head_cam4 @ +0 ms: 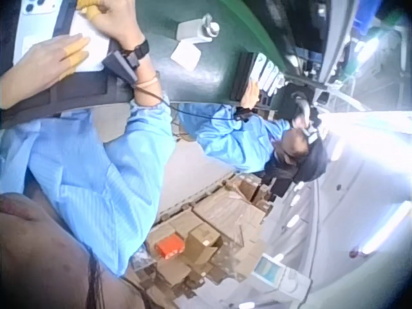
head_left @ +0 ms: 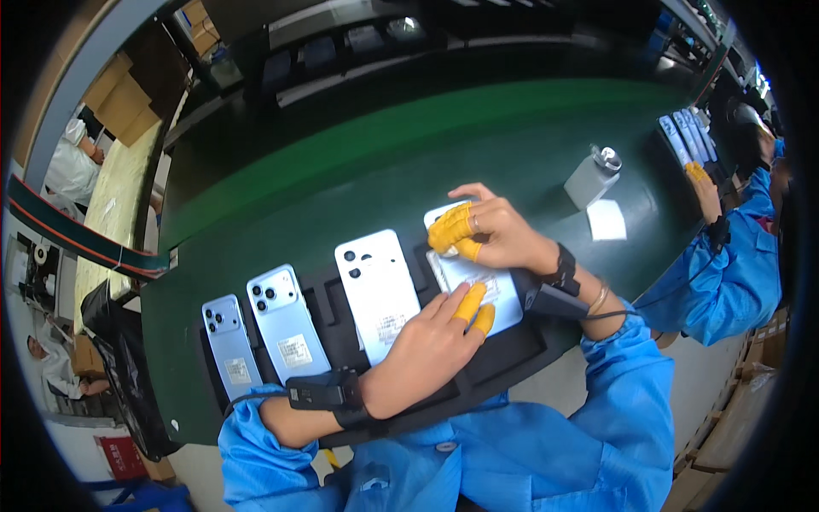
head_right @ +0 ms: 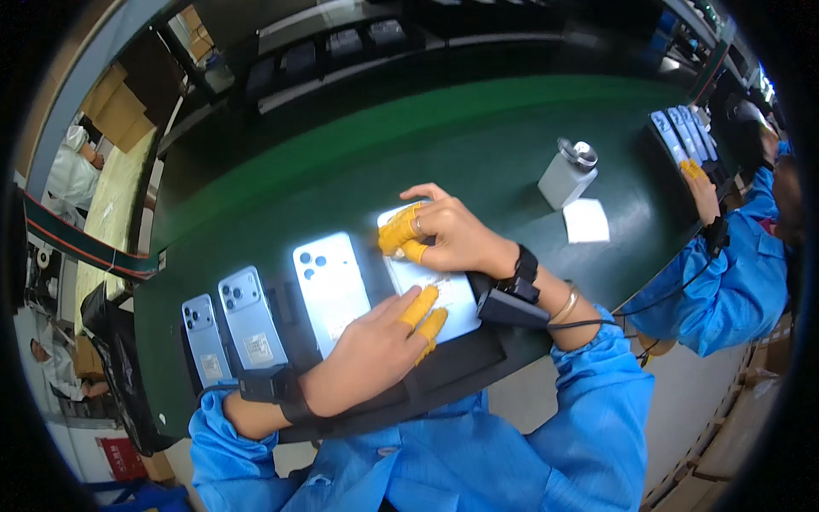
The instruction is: Cleaning the back panels and camera lenses of several smartphones with a cloth on an assembly line.
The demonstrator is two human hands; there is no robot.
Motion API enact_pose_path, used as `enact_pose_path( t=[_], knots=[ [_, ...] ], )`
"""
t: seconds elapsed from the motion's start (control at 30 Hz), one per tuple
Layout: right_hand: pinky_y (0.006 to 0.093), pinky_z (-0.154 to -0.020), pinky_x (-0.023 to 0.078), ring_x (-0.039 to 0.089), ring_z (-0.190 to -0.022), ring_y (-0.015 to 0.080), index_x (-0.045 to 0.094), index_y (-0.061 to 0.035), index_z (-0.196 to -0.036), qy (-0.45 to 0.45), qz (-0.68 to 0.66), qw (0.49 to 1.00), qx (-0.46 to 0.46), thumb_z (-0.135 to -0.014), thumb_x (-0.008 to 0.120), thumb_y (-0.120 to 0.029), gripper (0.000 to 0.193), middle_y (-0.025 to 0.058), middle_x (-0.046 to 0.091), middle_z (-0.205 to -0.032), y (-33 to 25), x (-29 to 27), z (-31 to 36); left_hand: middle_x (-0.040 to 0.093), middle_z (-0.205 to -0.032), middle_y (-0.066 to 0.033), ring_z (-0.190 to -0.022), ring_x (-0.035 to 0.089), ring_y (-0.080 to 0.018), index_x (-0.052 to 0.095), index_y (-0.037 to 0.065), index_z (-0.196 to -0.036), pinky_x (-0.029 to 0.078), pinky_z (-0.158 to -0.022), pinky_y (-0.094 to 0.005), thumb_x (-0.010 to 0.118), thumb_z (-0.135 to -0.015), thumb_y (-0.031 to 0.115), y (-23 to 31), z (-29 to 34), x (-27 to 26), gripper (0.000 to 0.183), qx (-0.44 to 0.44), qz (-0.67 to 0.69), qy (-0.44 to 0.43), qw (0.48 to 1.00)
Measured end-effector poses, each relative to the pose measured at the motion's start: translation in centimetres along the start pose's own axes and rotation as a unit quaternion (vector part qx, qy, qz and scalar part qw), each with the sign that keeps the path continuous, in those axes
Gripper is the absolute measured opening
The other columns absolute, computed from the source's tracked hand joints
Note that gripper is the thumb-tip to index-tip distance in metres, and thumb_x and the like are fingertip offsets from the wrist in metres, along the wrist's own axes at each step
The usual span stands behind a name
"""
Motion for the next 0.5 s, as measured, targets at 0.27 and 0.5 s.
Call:
enact_pose_path(
  t=[0.27,0.5],
  knots=[
    [0.0323,-0.084,0.048,0.063,-0.093,0.0245,0.069,-0.0038,-0.098,0.206,0.041,0.976,0.058,-0.075,0.061,0.005,0.025,0.0105,0.068,-0.1,1.3,-3.8,0.3,0.055,-0.12,-0.0213,-0.102,0.059,-0.0313,0.063,0.004,-0.103,0.053,-0.077,-0.0312,0.062,-0.076,0.012,-0.5,-0.1,-0.1,0.029,-0.008,0.006,-0.012,1.0],
    [0.0329,-0.073,0.051,0.063,-0.083,0.0301,0.068,-0.0022,-0.1,0.082,0.127,0.979,0.133,-0.077,0.063,0.002,0.023,0.0144,0.068,-0.094,-0.3,-3.2,0.3,0.054,-0.123,-0.021,-0.109,0.057,-0.0319,0.064,0.004,-0.1,0.051,-0.084,-0.0302,0.063,-0.077,0.012,-0.8,0.4,0.2,0.025,0.011,0.015,-0.055,0.998]
  ],
)
Point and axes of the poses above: each hand's wrist, its own z-axis away from the middle knuckle, its own x-axis out of the palm, y = z × x, the point moved 3 cm from there along -z, towards the middle knuckle
